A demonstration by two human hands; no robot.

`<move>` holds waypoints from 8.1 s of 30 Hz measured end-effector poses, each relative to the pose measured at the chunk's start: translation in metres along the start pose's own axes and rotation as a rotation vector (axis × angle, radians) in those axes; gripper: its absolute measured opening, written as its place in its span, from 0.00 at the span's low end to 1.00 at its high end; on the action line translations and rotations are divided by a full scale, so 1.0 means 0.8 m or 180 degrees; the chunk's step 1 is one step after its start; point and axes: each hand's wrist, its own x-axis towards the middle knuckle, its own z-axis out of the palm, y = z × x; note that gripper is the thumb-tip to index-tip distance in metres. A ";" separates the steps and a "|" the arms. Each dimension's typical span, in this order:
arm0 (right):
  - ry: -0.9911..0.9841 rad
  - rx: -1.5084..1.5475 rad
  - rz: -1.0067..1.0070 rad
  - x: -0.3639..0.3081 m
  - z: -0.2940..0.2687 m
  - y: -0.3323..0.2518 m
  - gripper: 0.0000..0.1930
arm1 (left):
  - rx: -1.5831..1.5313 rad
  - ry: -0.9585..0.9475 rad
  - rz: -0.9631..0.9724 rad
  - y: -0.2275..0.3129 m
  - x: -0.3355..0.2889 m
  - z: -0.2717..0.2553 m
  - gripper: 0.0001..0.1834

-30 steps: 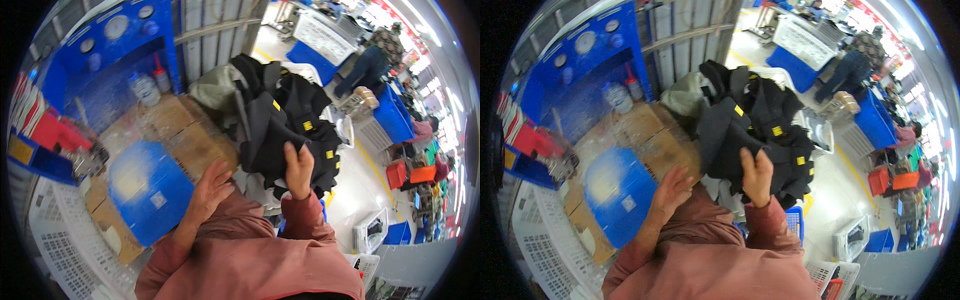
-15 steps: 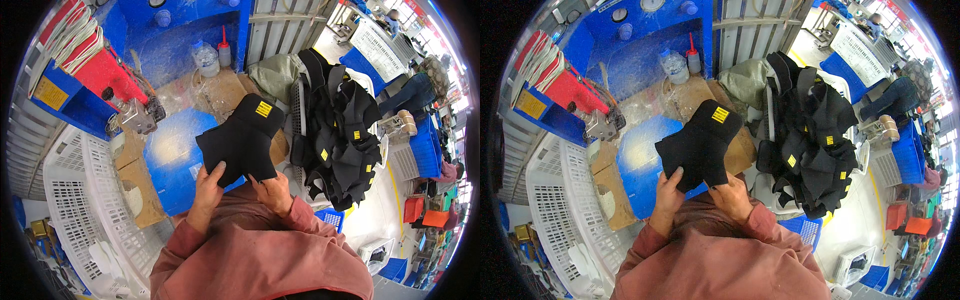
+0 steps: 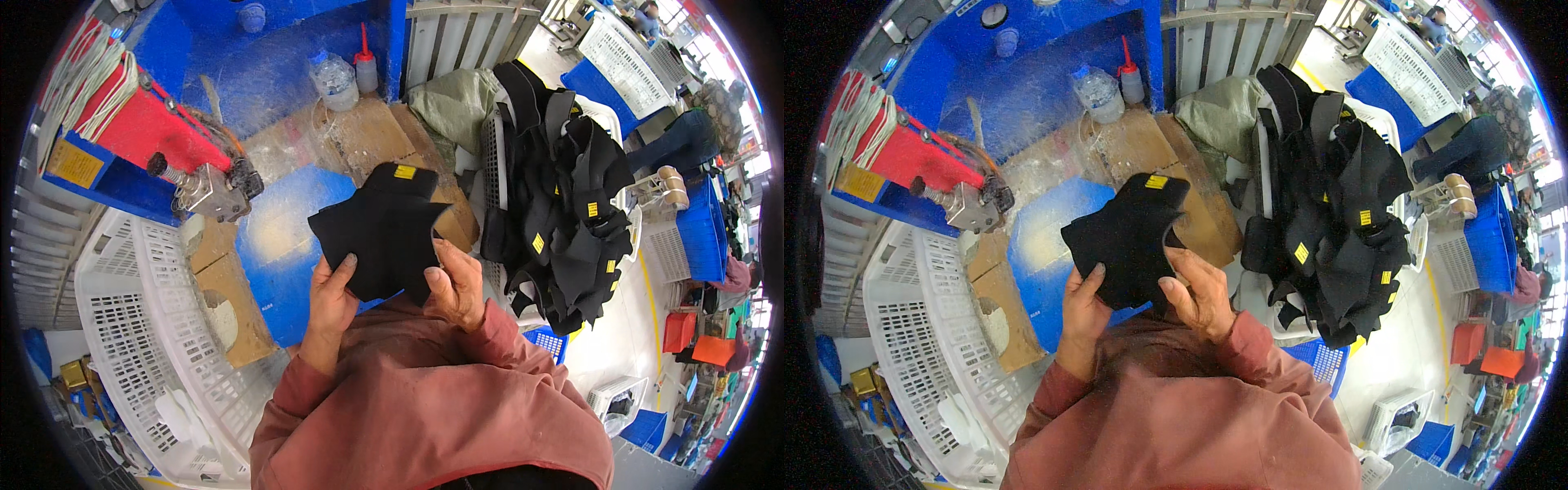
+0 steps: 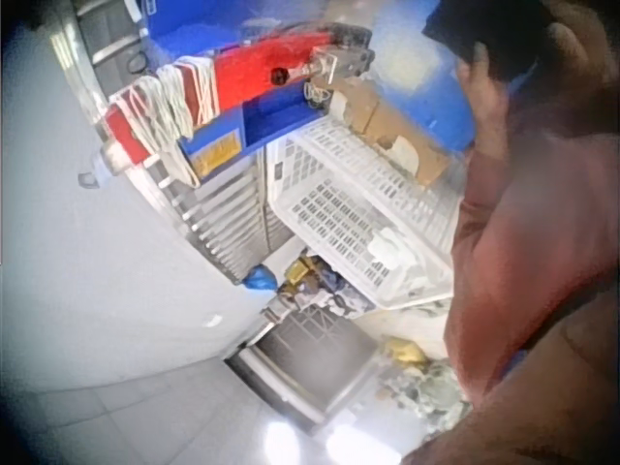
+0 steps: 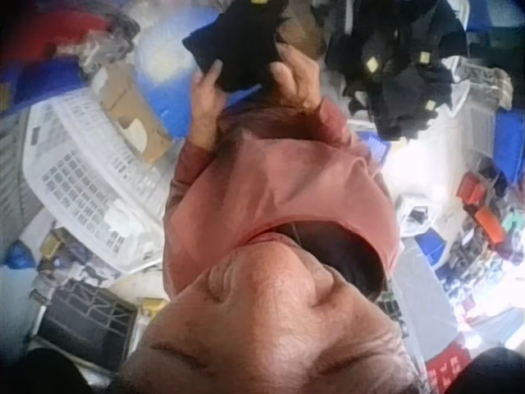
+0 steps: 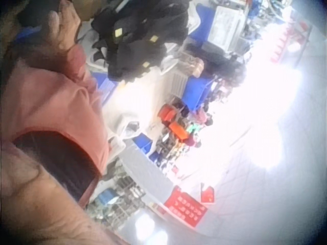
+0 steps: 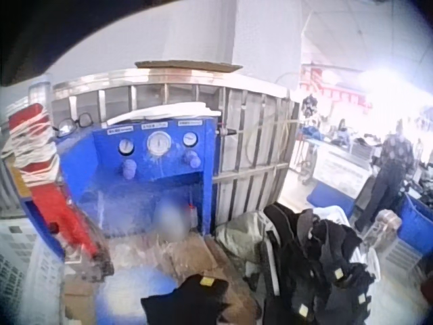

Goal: The person repeatedly picks black shoe parts from a pile, aligns them on a blue cutting machine, and presses the lever to cut or trim edges. Finished pieces are placed into a blue basket. The person occasionally inspects the cut edges and adjusts the parts before cutting.

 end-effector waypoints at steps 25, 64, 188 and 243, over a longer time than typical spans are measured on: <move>0.0708 -0.0638 -0.1007 0.041 -0.040 -0.041 0.12 | 0.1165 -0.0998 -0.0286 0.007 0.009 0.028 0.45; -0.0526 0.1929 0.2161 0.041 0.062 0.030 0.18 | -0.0270 0.0727 0.0149 0.025 -0.060 -0.042 0.16; -0.0287 0.0898 0.0320 0.301 0.084 0.064 0.10 | 0.1920 0.0003 0.0569 0.207 0.065 -0.096 0.17; -0.0840 0.1837 0.0876 0.145 0.150 0.020 0.14 | 0.1356 0.1513 0.1656 0.193 -0.039 -0.183 0.09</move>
